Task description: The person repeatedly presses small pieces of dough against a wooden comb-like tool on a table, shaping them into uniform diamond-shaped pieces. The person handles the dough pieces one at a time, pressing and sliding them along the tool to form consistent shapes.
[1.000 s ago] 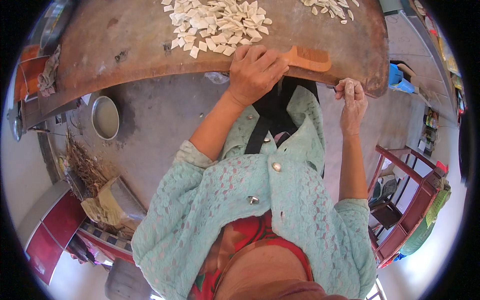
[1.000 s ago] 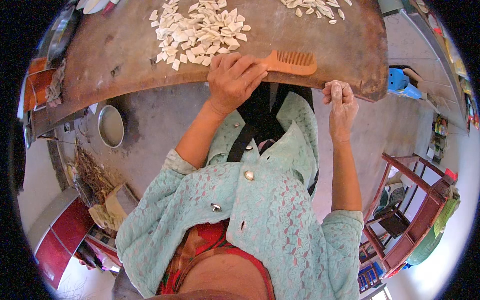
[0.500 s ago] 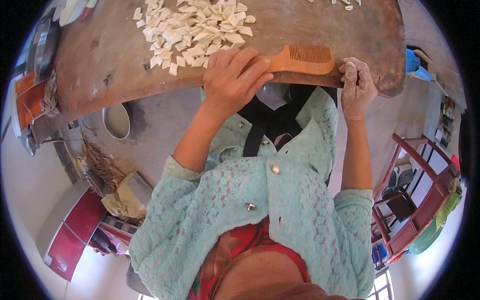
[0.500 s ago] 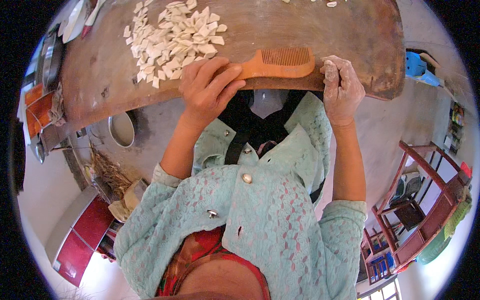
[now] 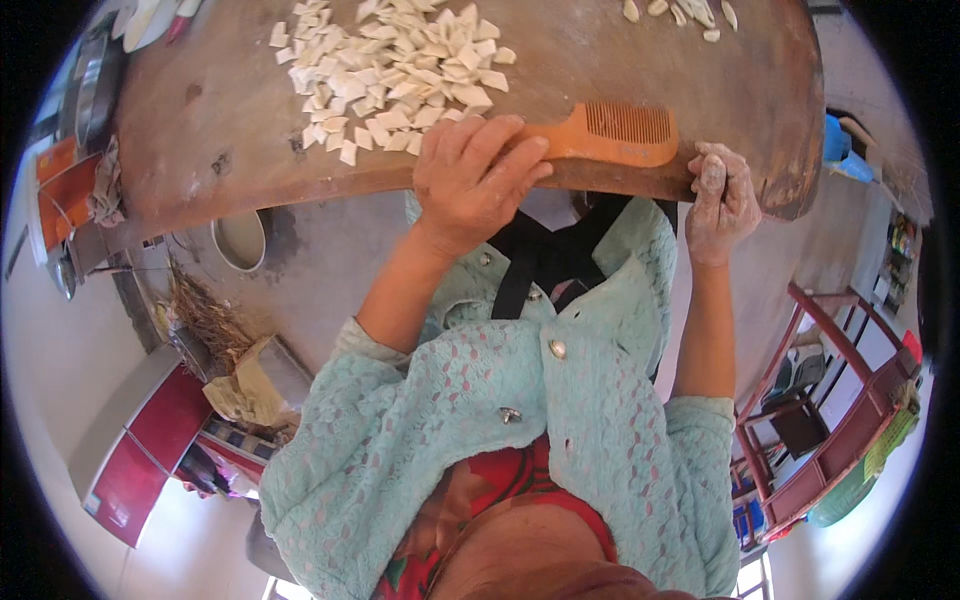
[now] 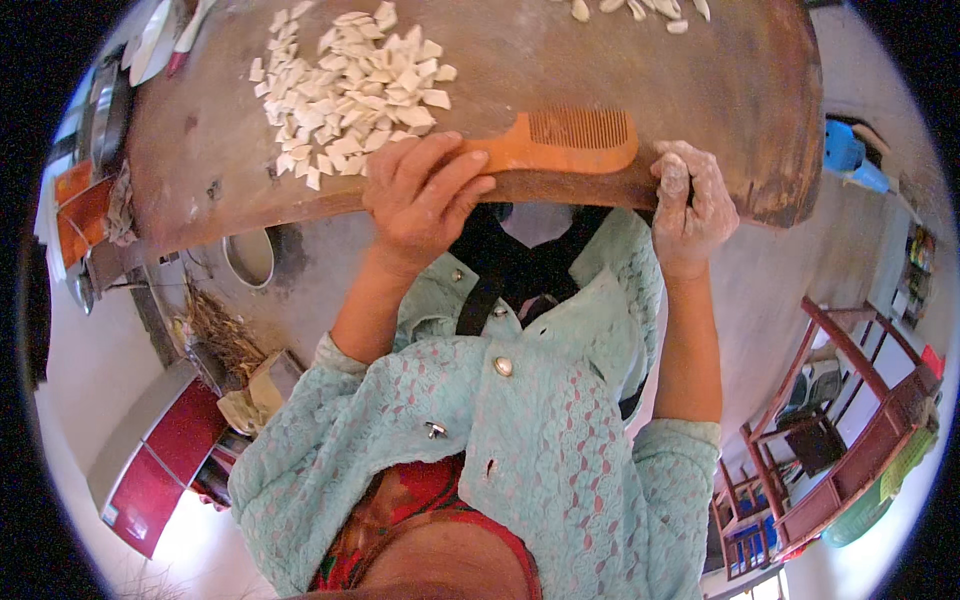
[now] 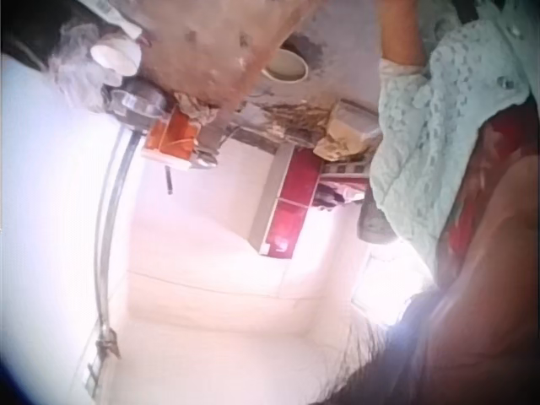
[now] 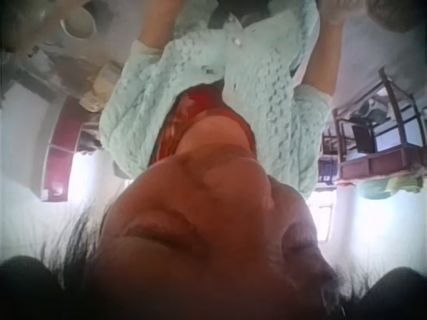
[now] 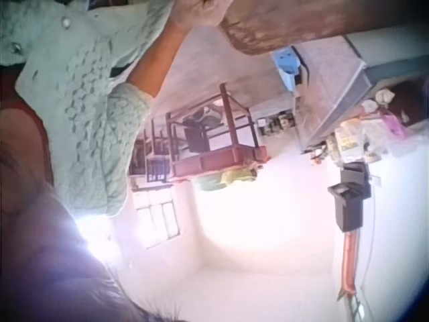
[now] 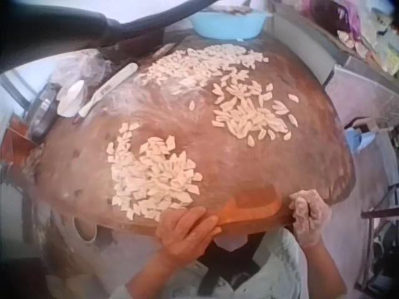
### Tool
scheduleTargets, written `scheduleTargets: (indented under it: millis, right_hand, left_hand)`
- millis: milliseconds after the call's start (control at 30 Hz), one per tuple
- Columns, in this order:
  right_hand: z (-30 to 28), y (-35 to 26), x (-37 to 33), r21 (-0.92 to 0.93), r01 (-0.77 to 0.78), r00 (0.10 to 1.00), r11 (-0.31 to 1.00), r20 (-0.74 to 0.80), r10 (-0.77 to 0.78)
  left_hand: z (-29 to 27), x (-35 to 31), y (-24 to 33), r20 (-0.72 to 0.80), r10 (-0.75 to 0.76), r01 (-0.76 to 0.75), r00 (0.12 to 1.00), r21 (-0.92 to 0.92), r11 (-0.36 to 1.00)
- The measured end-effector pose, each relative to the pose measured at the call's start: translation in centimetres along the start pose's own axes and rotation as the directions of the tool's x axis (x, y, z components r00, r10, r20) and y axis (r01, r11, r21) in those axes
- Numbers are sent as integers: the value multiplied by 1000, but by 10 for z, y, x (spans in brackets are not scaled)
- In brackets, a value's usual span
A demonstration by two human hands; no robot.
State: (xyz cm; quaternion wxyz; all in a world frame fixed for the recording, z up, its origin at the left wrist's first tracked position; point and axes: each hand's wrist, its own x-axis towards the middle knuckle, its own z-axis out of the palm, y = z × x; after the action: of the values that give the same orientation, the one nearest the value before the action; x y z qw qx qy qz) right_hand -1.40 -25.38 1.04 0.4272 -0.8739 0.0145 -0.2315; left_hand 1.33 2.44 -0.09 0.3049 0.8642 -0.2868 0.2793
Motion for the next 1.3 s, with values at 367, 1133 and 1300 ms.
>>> scheduleTargets:
  millis: [367, 1133, 1300]
  right_hand:
    - [-15, -6, 15, 4, -151, 979, 988, 137, 149]
    - [81, -96, 81, -220, 362, 748, 906, 648, -142]
    - [91, -94, 92, -260, 256, 746, 931, 666, -19]
  left_hand:
    - [-76, -25, -44, -248, -45, 112, 968, 262, 959]
    - [-139, -36, -165, -244, -489, 546, 837, 420, 725]
    - [-138, -37, -168, -254, -476, 539, 842, 432, 723]
